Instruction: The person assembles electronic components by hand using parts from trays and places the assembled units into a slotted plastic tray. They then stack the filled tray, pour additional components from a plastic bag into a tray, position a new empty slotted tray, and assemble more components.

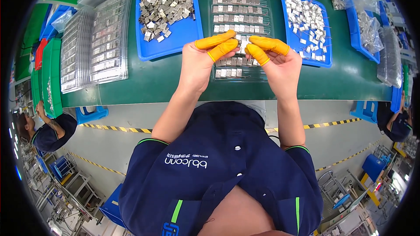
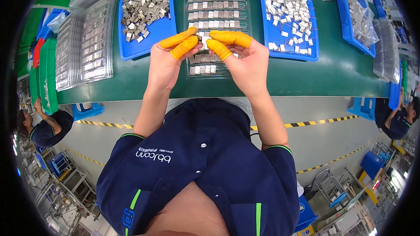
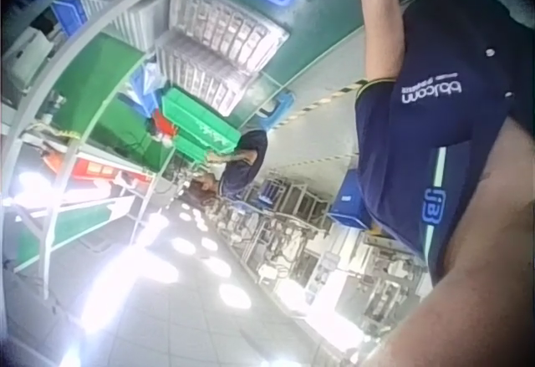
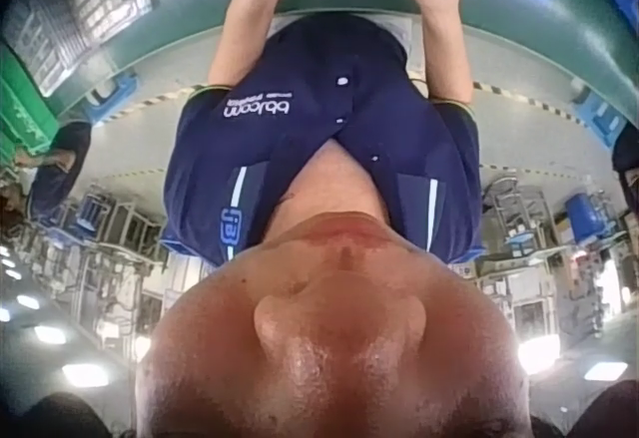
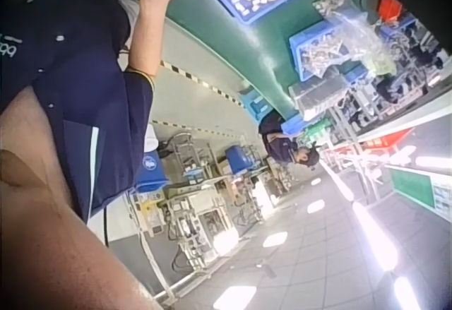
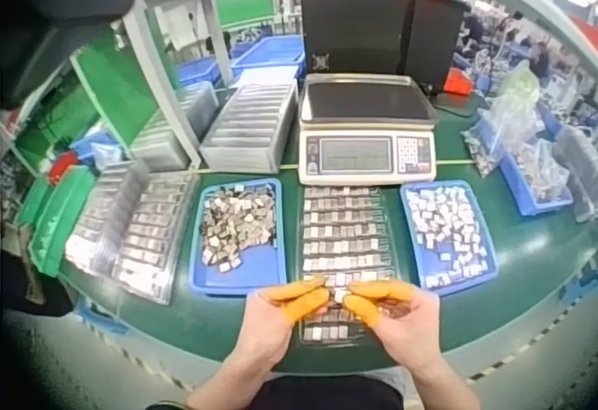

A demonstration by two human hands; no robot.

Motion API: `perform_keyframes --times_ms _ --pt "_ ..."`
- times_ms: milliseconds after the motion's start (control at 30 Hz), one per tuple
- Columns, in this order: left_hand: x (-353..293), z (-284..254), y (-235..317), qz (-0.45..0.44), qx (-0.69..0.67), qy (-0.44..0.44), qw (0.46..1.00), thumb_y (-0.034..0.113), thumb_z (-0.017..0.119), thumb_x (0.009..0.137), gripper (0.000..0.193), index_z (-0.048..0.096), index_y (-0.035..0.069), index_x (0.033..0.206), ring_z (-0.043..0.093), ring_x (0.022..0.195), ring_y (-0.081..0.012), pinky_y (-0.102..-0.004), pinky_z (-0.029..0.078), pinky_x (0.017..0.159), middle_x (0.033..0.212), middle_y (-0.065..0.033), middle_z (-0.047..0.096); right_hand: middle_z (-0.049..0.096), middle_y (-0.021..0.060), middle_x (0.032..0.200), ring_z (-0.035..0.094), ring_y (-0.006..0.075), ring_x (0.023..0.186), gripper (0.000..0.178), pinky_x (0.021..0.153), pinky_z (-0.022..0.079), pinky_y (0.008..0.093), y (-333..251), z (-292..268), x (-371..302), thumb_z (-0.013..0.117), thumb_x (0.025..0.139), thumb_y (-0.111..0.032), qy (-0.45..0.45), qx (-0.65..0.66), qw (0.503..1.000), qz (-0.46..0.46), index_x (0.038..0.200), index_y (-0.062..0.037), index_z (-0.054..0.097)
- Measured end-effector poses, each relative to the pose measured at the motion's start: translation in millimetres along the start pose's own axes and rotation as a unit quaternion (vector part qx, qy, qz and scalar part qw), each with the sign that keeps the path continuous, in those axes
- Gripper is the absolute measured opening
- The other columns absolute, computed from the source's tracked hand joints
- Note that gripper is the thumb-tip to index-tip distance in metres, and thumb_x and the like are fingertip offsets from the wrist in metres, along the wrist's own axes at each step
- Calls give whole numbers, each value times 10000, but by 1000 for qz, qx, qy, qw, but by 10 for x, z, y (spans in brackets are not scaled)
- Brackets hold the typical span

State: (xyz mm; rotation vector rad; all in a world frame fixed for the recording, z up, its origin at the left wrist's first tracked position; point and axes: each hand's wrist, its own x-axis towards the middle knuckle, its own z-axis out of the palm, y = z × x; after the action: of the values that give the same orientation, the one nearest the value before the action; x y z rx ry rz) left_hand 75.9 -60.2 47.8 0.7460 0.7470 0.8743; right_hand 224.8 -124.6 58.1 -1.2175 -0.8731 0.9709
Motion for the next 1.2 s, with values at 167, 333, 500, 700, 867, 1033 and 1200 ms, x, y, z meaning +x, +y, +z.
perform_keyframes --times_ms 167,333,500,700,867,1033,1200 --pt "-30 2 -22 42 99 27 994 -14 626 777 221 614 -67 992 628 840 -195 -275 529 755 976 -149 628 666 74 863 622 113 753 178 696 495 226 16 -10 -23 679 734 -10 1 -134 990 -44 911 3 663" --pt "-105 -5 -53 49 113 -29 992 -38 618 773 226 615 -59 998 631 831 -205 -279 539 727 955 -153 632 666 77 828 627 121 731 215 692 503 232 -88 -70 -36 696 716 -19 -29 -155 986 -46 927 2 659" --pt "-120 25 18 -26 44 -85 995 -25 629 767 283 580 -54 1044 644 780 -202 -262 536 675 901 -138 640 641 88 871 618 143 788 246 727 506 245 28 -171 16 706 697 2 -97 56 988 110 928 35 630" --pt "-96 -7 -42 -39 47 -116 991 -16 631 771 268 565 -48 1029 646 742 -186 -250 530 647 881 -130 641 631 63 849 596 128 777 185 723 479 238 50 -169 -44 706 697 8 -86 75 985 129 870 33 646" --pt "-133 -41 -138 -69 65 -97 991 -20 625 776 241 574 -52 1010 644 731 -184 -252 532 645 869 -136 639 615 41 796 564 114 740 148 699 452 240 99 -201 -184 710 689 13 -60 -112 992 26 828 23 663" --pt "-201 -129 -173 -69 86 -178 978 -24 620 774 248 576 -57 1016 641 723 -182 -255 532 653 883 -134 635 589 32 811 552 116 753 133 711 445 241 181 -270 -280 696 694 36 -109 67 973 194 819 24 653" --pt "-150 -86 -193 -67 86 -149 983 -8 603 794 293 557 -35 1083 632 778 -176 -266 516 726 931 -136 630 583 40 779 555 143 768 113 711 445 260 110 -239 -258 703 689 -3 -57 -56 992 96 790 14 657"
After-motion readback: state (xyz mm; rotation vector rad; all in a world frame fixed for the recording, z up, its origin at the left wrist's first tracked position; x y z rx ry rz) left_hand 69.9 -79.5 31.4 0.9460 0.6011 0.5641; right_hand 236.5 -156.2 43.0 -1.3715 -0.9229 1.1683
